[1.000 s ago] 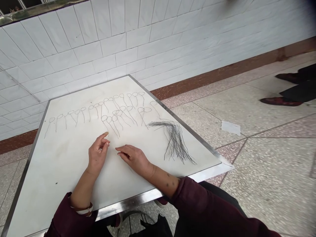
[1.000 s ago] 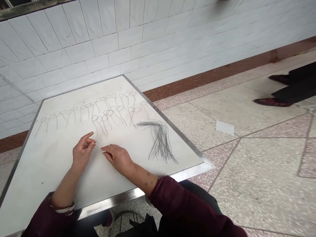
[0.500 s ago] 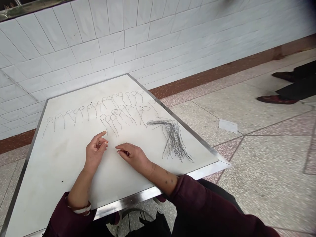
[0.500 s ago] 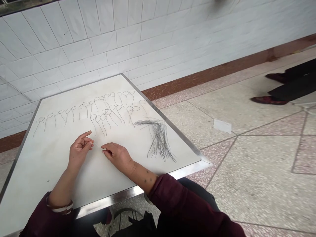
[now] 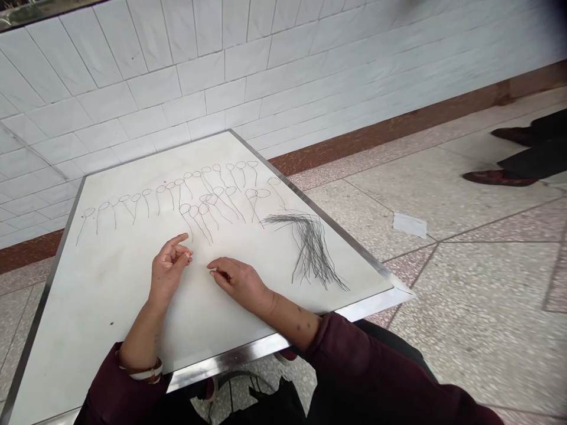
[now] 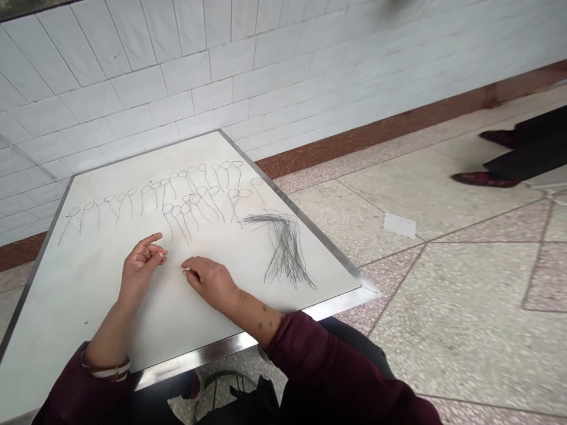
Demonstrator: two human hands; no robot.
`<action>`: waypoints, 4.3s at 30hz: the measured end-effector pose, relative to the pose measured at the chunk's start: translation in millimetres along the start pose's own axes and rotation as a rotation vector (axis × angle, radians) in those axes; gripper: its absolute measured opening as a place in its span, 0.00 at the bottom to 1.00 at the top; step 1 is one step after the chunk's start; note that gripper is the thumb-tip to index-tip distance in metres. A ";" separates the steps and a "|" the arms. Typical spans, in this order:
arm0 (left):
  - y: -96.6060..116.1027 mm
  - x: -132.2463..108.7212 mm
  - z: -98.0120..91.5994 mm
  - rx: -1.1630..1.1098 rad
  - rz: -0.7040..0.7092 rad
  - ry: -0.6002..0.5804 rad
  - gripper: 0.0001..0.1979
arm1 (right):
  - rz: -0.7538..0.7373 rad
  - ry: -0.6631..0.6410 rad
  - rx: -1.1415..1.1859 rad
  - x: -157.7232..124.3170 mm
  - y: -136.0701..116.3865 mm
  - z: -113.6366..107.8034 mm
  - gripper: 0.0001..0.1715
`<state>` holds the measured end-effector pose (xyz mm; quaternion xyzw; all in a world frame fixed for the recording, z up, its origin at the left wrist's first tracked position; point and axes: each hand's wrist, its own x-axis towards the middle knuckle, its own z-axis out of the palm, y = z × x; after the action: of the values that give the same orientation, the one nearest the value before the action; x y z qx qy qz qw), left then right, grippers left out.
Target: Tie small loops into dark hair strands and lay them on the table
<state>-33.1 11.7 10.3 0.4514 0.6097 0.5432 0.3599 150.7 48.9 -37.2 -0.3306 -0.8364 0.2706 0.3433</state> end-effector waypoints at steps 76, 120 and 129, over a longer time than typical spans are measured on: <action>-1.1 -3.7 4.5 -0.193 -0.171 -0.338 0.29 | 0.243 -0.092 0.256 14.8 -4.5 -7.5 0.10; 3.6 -0.9 -12.2 -0.208 -0.316 -0.519 0.35 | 0.144 -0.221 0.349 24.6 16.2 -38.6 0.14; 4.0 -1.0 -14.9 0.078 -0.186 -0.500 0.26 | 0.012 -0.273 0.172 23.2 23.8 -47.1 0.15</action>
<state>-46.0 5.8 16.4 0.5271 0.5610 0.3555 0.5302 182.3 91.8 -15.1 -0.2653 -0.8471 0.3857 0.2515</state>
